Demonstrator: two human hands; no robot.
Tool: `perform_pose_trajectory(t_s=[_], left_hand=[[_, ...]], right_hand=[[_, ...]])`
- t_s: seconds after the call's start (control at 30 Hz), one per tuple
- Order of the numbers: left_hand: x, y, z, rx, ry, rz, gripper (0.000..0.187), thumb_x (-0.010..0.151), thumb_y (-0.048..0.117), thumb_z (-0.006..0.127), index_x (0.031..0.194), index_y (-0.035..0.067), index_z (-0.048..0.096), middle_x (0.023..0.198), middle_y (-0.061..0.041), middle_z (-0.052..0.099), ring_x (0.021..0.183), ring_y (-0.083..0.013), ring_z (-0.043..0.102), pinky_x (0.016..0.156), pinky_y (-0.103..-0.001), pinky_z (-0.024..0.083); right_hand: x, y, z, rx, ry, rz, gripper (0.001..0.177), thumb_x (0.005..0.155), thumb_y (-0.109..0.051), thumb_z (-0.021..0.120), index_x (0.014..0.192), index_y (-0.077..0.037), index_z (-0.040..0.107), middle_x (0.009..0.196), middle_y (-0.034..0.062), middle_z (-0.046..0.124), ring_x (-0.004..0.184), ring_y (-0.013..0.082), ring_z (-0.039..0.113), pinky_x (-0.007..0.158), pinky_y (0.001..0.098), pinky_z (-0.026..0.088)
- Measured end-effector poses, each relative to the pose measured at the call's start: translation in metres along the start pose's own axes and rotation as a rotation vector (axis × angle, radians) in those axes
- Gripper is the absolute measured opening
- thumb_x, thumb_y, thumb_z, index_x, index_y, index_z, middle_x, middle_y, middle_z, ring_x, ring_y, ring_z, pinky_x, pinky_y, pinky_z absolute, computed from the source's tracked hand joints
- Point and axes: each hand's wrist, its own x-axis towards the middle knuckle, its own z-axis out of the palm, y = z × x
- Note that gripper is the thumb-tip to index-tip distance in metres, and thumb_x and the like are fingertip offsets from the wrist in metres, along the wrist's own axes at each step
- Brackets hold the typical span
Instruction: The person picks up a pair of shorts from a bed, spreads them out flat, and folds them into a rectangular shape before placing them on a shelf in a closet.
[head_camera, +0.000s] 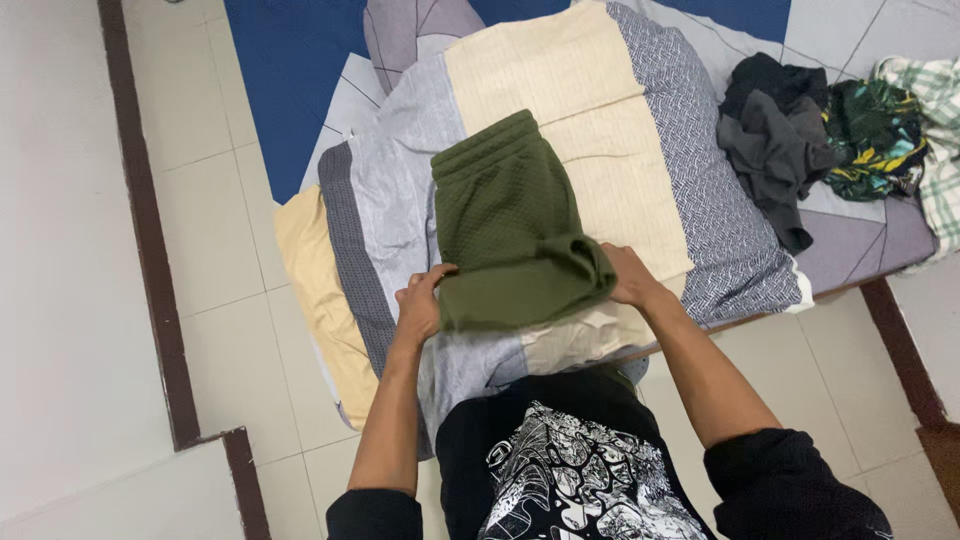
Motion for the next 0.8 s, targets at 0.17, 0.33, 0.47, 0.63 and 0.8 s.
perform_pose_trajectory(t_s=[0.17,0.33,0.47,0.63,0.8], left_hand=[[0.026,-0.010,0.016,-0.043,-0.030,-0.333,0.049,0.096,0.050,0.066,0.102,0.003,0.075,0.102,-0.020,0.074,0.102,-0.0357,0.069,0.095,-0.049,0.044],[0.033,0.015,0.018,-0.136,0.031,-0.447,0.049,0.090,0.052,0.069,0.105,0.006,0.075,0.099,-0.018,0.076,0.099,-0.0350,0.071,0.092,-0.052,0.047],[0.029,0.027,0.015,-0.287,0.085,-0.442,0.042,0.090,0.044,0.066,0.117,0.011,0.072,0.111,-0.012,0.078,0.108,-0.0306,0.070,0.102,-0.051,0.039],[0.026,0.042,0.011,-0.342,0.156,-0.370,0.039,0.093,0.036,0.067,0.124,0.012,0.067,0.118,-0.010,0.076,0.114,-0.0304,0.069,0.107,-0.049,0.036],[0.034,0.051,0.011,-0.249,0.241,-0.334,0.036,0.090,0.026,0.071,0.123,0.012,0.067,0.109,-0.016,0.074,0.110,-0.0361,0.065,0.102,-0.051,0.040]], right_hand=[[0.032,0.010,0.001,0.460,-0.008,0.088,0.060,0.103,-0.045,0.044,0.128,0.005,0.064,0.132,0.0287,0.066,0.122,0.0411,0.062,0.105,0.0463,0.046],[0.043,-0.003,-0.018,0.650,-0.022,0.121,0.084,0.102,-0.059,0.045,0.125,0.019,0.064,0.128,0.0320,0.066,0.122,0.0386,0.065,0.110,0.0426,0.045],[0.019,-0.033,-0.035,0.697,0.112,0.167,0.071,0.093,-0.051,0.062,0.129,0.011,0.064,0.121,0.0279,0.073,0.110,0.0347,0.073,0.098,0.0404,0.054],[-0.002,-0.062,-0.047,0.635,0.338,0.314,0.078,0.080,-0.047,0.078,0.136,0.002,0.055,0.111,0.0243,0.076,0.096,0.0323,0.078,0.082,0.0418,0.060],[0.011,-0.069,-0.050,0.591,0.602,0.187,0.089,0.068,-0.042,0.094,0.130,0.007,0.052,0.115,0.0252,0.069,0.099,0.0326,0.072,0.083,0.0425,0.059]])
